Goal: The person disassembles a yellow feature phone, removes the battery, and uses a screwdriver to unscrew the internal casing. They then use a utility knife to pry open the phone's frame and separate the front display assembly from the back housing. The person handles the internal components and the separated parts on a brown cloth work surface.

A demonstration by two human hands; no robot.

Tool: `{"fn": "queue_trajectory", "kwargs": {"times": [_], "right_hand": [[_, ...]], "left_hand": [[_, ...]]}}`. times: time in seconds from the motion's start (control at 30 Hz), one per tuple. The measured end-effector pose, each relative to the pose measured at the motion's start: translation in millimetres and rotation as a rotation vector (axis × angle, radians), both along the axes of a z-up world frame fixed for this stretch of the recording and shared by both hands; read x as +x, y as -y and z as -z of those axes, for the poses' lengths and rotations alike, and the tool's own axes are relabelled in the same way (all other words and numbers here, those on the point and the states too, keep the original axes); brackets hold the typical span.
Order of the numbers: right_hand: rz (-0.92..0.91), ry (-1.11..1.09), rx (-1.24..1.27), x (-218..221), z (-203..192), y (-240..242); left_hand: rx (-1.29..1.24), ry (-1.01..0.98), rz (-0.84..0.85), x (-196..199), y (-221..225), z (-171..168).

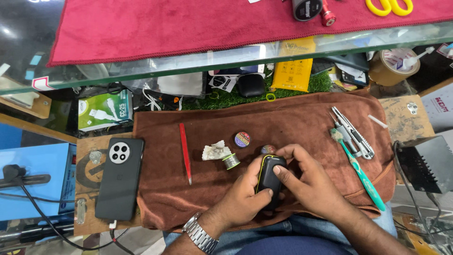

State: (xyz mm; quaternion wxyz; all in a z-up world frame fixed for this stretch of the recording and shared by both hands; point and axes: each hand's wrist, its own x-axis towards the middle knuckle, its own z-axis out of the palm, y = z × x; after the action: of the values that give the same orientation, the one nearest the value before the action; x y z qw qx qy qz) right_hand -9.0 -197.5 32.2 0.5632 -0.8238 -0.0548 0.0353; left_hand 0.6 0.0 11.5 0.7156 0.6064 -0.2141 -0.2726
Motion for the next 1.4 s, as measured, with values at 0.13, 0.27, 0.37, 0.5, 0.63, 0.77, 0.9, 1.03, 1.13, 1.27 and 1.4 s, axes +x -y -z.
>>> {"fn": "queue_trajectory", "kwargs": {"times": [0.13, 0.27, 0.37, 0.5, 0.63, 0.77, 0.9, 1.03, 1.13, 1.27, 1.4], "right_hand": [[-0.003, -0.324, 0.344, -3, 13, 15], [-0.093, -0.431, 0.615, -10, 13, 26], [-0.169, -0.324, 0.510, -13, -4, 23], [-0.298, 0.024, 0.259, -6, -28, 12], [-0.201, 0.279, -0.071, 4, -30, -6], [-0.055, 0.358, -0.101, 17, -14, -26], [-0.016, 0.383, 0.033, 28, -3, -27], [0.057, 0.412, -0.081, 30, -1, -22], [0.146, 0.380, -0.216, 22, -3, -14], [0.086, 0.040, -0.070, 8, 8, 9], [-0.102, 0.019, 0.178, -10, 27, 27]], "left_hand": [[0.041, -0.152, 0.021, -2, 3, -1], [-0.001, -0.170, 0.132, -3, -4, 6], [-0.054, -0.391, 0.276, -6, -4, 20], [-0.171, -0.363, 0.264, -17, 2, 32], [-0.123, -0.231, 0.290, -21, 10, 44], [-0.124, -0.317, 0.296, -19, 10, 40], [0.113, -0.232, 0.150, -10, 7, 18], [0.073, -0.258, 0.102, -12, 12, 11], [-0.145, -0.559, 0.096, -13, 17, 16], [-0.361, -0.574, 0.104, -10, 17, 35], [-0.303, -0.358, -0.175, -14, 26, 43]]}}
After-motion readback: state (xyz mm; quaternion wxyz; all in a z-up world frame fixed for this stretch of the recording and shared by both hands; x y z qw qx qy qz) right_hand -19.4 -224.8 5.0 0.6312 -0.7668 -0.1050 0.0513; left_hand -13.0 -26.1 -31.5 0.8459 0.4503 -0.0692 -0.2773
